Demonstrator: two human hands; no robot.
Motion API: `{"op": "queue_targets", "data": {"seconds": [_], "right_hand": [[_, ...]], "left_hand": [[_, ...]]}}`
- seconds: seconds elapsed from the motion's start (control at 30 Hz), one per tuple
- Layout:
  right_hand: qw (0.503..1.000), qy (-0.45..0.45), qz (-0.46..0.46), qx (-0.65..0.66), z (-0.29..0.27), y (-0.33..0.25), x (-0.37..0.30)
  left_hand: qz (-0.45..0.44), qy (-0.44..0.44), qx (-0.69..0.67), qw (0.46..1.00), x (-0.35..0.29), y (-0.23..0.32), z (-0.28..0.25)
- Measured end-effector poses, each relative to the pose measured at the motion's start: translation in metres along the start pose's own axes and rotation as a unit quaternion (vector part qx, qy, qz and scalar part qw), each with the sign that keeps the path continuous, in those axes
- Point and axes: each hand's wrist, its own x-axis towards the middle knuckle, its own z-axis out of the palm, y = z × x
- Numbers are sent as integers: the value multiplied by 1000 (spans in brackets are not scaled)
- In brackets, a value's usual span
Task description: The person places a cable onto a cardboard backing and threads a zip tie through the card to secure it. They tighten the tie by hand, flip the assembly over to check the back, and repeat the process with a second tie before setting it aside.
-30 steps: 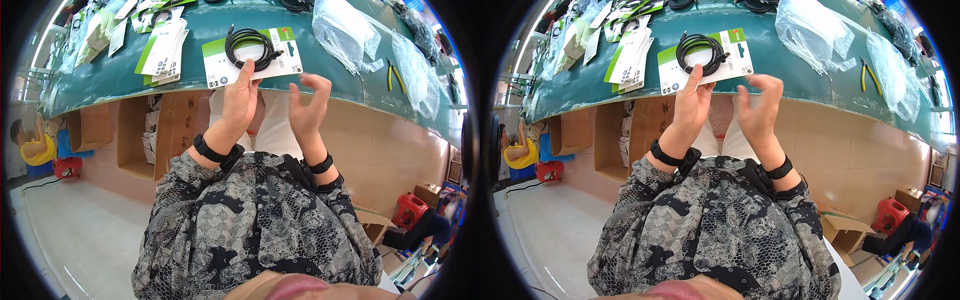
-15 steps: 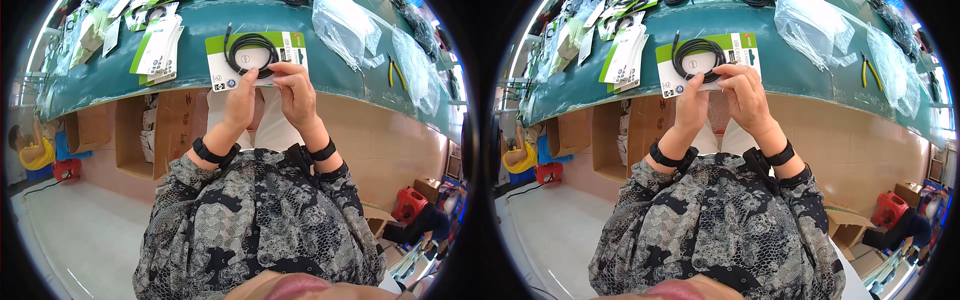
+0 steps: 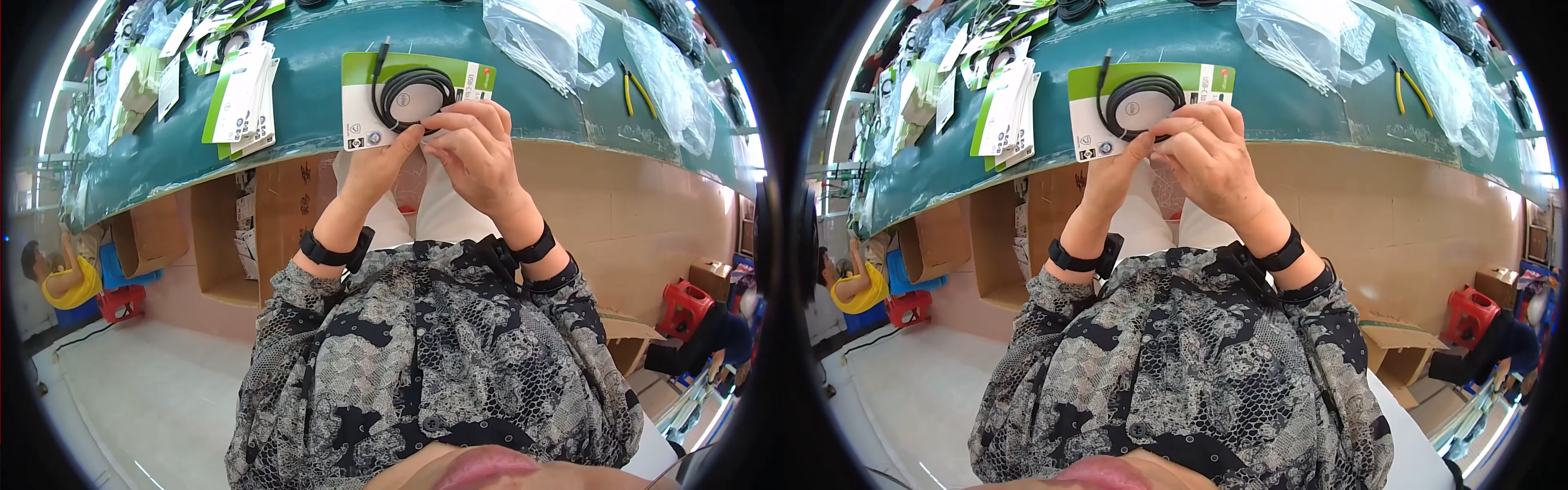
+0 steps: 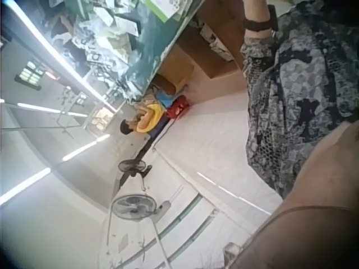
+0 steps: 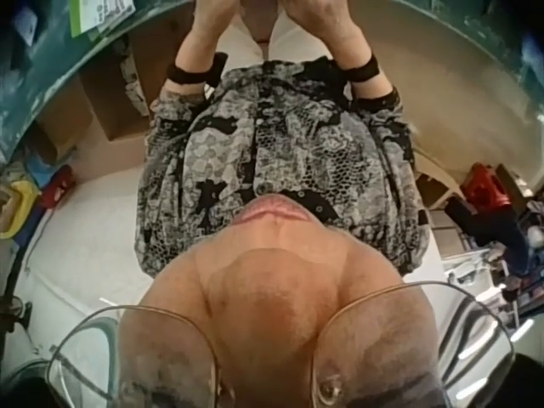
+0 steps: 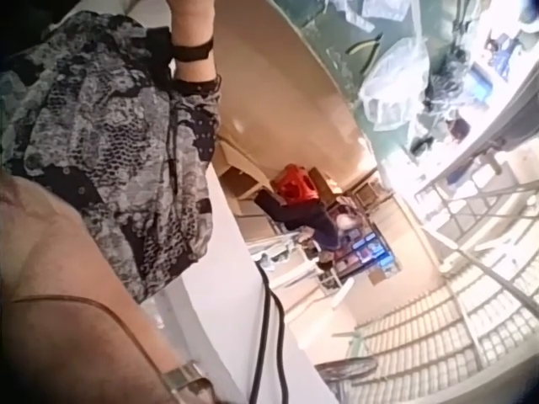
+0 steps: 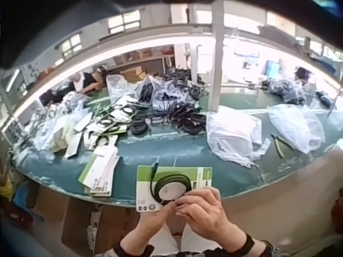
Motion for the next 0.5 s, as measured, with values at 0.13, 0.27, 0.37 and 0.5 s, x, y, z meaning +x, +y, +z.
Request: {"op": "queue_targets", "data": {"seconds": [0.13,0.27,0.37,0.5], "right_hand": [[1000,-3,10,6,7,0,-9],[1000,5,11,-29,7,-6,-10],[997,-17,-11,-68,4,-8,-21],[999,-23,18,-17,1,-7,-32]], "left_hand": [[5,23,-44,999,2,8,4],[-16,35,-102,994,2,12,7],[-4,24,-69,997,0,17,6],[288,-92,145,942,7,42,6]]}}
